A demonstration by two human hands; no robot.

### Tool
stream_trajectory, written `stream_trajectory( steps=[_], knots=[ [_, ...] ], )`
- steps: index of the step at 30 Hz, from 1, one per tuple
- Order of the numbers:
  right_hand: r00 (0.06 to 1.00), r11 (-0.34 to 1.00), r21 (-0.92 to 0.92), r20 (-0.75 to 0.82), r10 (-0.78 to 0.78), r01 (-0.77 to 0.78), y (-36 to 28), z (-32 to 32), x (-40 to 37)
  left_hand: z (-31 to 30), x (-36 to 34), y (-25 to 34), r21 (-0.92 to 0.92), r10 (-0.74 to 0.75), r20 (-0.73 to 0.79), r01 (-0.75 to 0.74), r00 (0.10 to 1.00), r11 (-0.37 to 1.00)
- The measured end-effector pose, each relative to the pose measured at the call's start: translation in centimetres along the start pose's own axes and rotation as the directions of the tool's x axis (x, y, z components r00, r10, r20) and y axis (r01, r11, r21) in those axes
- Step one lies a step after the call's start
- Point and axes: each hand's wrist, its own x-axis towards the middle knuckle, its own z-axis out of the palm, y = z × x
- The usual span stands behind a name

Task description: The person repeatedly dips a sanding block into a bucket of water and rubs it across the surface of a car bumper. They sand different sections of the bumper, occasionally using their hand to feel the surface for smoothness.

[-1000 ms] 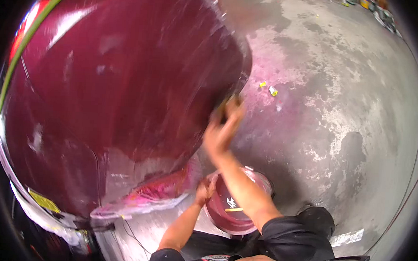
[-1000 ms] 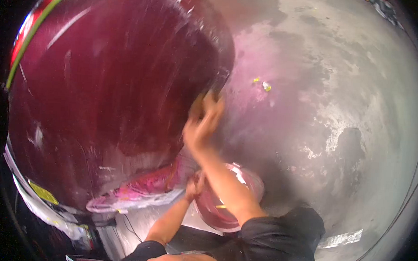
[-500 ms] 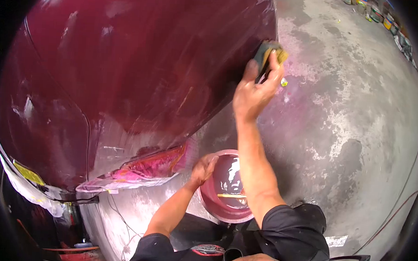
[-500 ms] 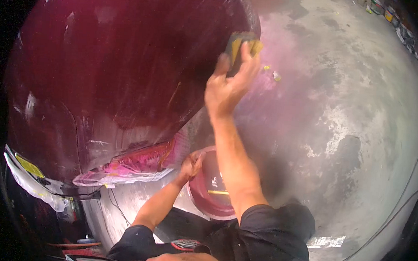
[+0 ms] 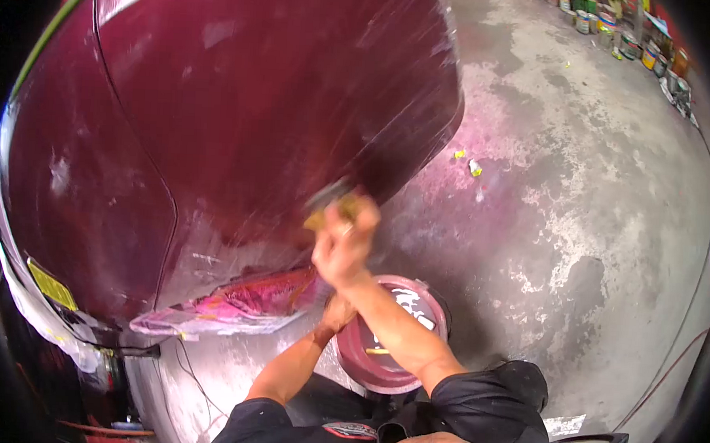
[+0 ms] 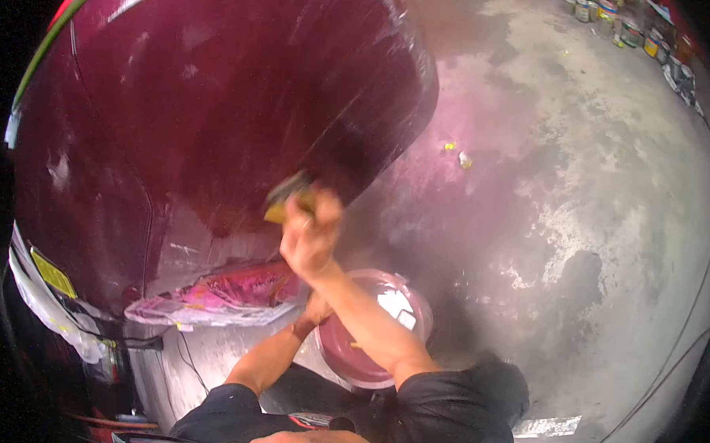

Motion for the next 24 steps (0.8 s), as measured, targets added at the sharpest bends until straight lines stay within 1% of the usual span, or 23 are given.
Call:
stream_trajectory(
  steps=[1,2,3,4,5,6,7,8,9,10,11,12,13,14,15,16,17,18,19,21,22,23,24],
  knots=[
    [0.998,0.997,0.051,0.039,-0.051,0.049,0.0,0.5,-1.6,-1.0,0.2,2.5,0.344,0.002,0.026,-0.011,1.0,0.939],
    [0.993,0.992,0.055,0.012,-0.114,0.113,1.2,0.3,0.9,-1.2,0.1,5.1,0.27,-0.082,-0.039,0.09,0.996,0.959],
    [0.985,0.984,0.056,-0.005,-0.17,0.17,2.6,-0.5,4.8,-0.9,-0.2,6.3,0.182,-0.181,-0.093,0.195,0.979,0.964],
    [0.991,0.995,-0.087,-0.111,-0.068,0.059,4.1,-0.5,8.8,-0.7,-0.1,5.3,0.219,-0.175,-0.119,0.198,0.977,0.956],
    [0.982,0.995,-0.037,-0.164,0.09,-0.097,4.3,-1.0,13.0,-0.5,0.1,5.8,0.211,-0.178,-0.121,0.201,0.976,0.957],
    [0.978,0.975,-0.103,-0.093,0.188,-0.197,3.9,-1.9,15.4,-0.6,-0.1,7.0,0.196,-0.224,-0.108,0.242,0.969,0.95],
    [0.976,0.973,-0.104,-0.097,0.197,-0.207,3.6,-1.8,14.5,-0.9,-0.1,7.7,0.189,-0.26,-0.095,0.274,0.961,0.943],
    [0.972,0.972,-0.08,-0.102,0.211,-0.219,3.2,-1.3,13.0,-1.1,0.1,6.9,0.203,-0.252,-0.093,0.266,0.963,0.942],
    [0.968,0.97,-0.062,-0.107,0.226,-0.233,2.6,-0.9,10.9,-1.0,0.1,4.9,0.273,-0.187,-0.082,0.202,0.979,0.941],
    [0.987,0.987,-0.015,-0.03,0.161,-0.161,0.6,-0.6,6.6,-0.7,0.2,2.7,0.34,-0.116,-0.06,0.13,0.991,0.931],
    [0.995,0.996,0.036,0.045,0.085,-0.087,-1.1,-0.3,2.1,-0.1,0.2,-0.5,0.35,-0.101,-0.042,0.109,0.994,0.93],
    [0.994,0.995,0.06,0.073,0.077,-0.081,-0.8,-0.2,-0.8,0.5,-0.2,-4.3,0.202,0.017,-0.082,0.0,0.997,0.979],
    [0.992,0.993,0.089,0.109,0.066,-0.076,-0.4,0.0,-2.2,0.7,-0.2,-6.1,0.046,0.121,-0.143,-0.116,0.982,0.992],
    [0.992,1.0,0.015,0.122,-0.02,0.018,1.4,-0.7,0.5,-0.9,-0.1,1.0,0.375,-0.025,0.003,0.022,1.0,0.927],
    [0.994,0.998,-0.044,-0.092,-0.051,0.047,3.3,-0.3,4.1,-1.1,0.1,4.2,0.366,-0.027,0.003,0.024,1.0,0.93],
    [0.978,0.99,-0.1,-0.19,0.081,-0.101,4.4,-0.3,8.3,-0.8,0.1,6.4,0.323,-0.118,-0.067,0.133,0.991,0.937],
    [0.969,0.961,-0.163,-0.137,0.203,-0.225,4.1,-1.2,10.7,-0.7,-0.1,7.2,0.28,-0.222,-0.127,0.249,0.967,0.927],
    [0.954,0.951,-0.135,-0.151,0.259,-0.28,3.8,-1.4,10.9,-0.8,-0.1,6.9,0.251,-0.181,-0.108,0.203,0.978,0.946],
    [0.938,0.942,-0.101,-0.17,0.302,-0.321,3.8,-1.3,11.0,-1.0,0.1,6.7,0.253,-0.185,-0.11,0.207,0.977,0.945],
    [0.953,0.944,-0.161,-0.144,0.266,-0.287,2.3,-0.5,5.3,-1.1,0.2,6.1,0.23,-0.248,-0.026,0.247,0.969,0.941],
    [0.968,0.963,-0.111,-0.088,0.237,-0.246,1.3,0.1,0.4,-1.3,0.1,0.4,0.348,-0.092,0.092,0.055,0.991,0.936],
    [0.96,0.96,-0.016,0.002,0.279,-0.279,0.6,0.0,-3.8,-1.0,-0.1,0.4,0.304,-0.033,0.081,0.007,0.996,0.953],
    [0.96,0.963,-0.051,-0.105,0.26,-0.266,1.9,0.5,-2.8,-0.8,0.2,0.2,0.279,-0.056,0.009,0.051,0.998,0.959]
  ],
)
